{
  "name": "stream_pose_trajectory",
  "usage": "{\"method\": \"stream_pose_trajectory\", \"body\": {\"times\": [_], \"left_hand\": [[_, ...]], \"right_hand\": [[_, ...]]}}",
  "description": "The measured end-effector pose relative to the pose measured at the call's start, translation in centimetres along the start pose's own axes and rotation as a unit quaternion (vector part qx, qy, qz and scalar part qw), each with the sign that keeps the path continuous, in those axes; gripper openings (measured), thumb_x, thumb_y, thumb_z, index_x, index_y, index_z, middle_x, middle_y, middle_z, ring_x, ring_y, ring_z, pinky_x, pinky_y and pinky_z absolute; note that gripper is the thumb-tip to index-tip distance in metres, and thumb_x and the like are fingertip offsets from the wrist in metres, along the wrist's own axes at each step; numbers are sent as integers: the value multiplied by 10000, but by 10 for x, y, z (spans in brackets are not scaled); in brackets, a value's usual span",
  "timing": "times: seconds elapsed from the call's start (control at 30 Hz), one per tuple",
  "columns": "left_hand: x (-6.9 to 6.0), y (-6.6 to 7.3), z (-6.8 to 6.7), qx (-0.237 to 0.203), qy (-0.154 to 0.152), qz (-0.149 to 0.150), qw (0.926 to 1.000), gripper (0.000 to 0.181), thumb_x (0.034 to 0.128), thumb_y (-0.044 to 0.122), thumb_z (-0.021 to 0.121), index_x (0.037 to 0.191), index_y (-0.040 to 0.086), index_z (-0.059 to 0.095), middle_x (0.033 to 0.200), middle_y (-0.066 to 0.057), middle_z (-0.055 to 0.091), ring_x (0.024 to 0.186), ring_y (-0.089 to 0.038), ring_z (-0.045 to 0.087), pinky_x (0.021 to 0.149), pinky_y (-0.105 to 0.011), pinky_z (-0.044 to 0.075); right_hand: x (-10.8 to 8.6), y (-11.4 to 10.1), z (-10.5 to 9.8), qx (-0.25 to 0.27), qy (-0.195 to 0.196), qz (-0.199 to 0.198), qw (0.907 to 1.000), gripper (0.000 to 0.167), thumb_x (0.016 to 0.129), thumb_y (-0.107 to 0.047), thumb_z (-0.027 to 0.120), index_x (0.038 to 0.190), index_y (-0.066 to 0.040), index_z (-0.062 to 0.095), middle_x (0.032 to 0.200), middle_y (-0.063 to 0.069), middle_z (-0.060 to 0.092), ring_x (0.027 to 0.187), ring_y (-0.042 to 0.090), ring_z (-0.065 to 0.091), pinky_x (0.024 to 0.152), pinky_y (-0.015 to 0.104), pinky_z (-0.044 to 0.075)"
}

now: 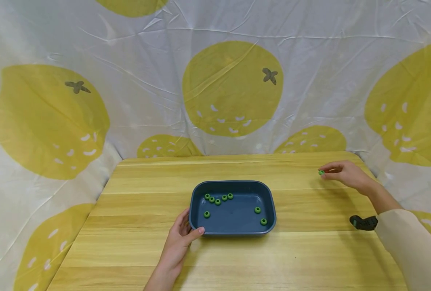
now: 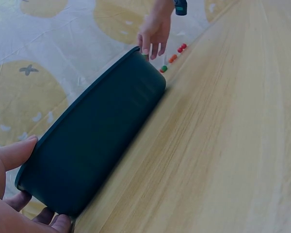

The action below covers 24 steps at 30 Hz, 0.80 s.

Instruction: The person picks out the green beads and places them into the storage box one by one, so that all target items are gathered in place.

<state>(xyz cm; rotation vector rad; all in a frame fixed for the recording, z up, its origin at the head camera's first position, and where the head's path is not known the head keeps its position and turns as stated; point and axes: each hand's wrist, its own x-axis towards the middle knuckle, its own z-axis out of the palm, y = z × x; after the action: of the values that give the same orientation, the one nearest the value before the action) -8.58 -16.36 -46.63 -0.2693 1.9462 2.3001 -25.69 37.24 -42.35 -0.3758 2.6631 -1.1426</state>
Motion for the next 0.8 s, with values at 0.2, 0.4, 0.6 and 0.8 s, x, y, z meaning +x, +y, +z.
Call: {"method": "stream_pose_trajectory", "body": {"times": [0.2, 0.4, 0.6, 0.8], "left_hand": [[3, -2, -2, -56, 10, 33, 10000, 817, 901, -4, 765, 1595, 53, 339, 1614, -165, 359, 1469, -350, 340, 1043, -246, 424], [2, -2, -1, -102, -59, 80, 9999, 809, 911, -4, 755, 1597, 49, 330, 1623, -167, 344, 1471, -354, 333, 1013, -227, 445], [2, -2, -2, -94, -79, 136, 9998, 801, 916, -1, 750, 1595, 36, 327, 1620, -177, 345, 1474, -365, 327, 1012, -227, 446], [3, -2, -3, -126, -57, 77, 9999, 806, 910, -10, 755, 1595, 59, 336, 1622, -154, 346, 1470, -351, 333, 1007, -231, 455]], "right_hand": [[7, -12, 3, 176, -141, -37, 9997, 512, 1029, -297, 676, 1396, 50, 595, 1371, 257, 601, 1164, 404, 621, 985, 640, 463], [13, -28, 7, 142, -272, -169, 9994, 498, 1019, -309, 688, 1381, 27, 619, 1339, 221, 633, 1169, 403, 619, 926, 598, 499], [23, -42, 10, 144, -333, -272, 9990, 464, 1012, -278, 702, 1354, 28, 638, 1295, 181, 665, 1158, 370, 630, 931, 591, 501], [31, -58, 18, 279, -494, -390, 9976, 415, 999, -230, 719, 1320, 27, 663, 1253, 157, 690, 1101, 302, 654, 942, 568, 502]]}}
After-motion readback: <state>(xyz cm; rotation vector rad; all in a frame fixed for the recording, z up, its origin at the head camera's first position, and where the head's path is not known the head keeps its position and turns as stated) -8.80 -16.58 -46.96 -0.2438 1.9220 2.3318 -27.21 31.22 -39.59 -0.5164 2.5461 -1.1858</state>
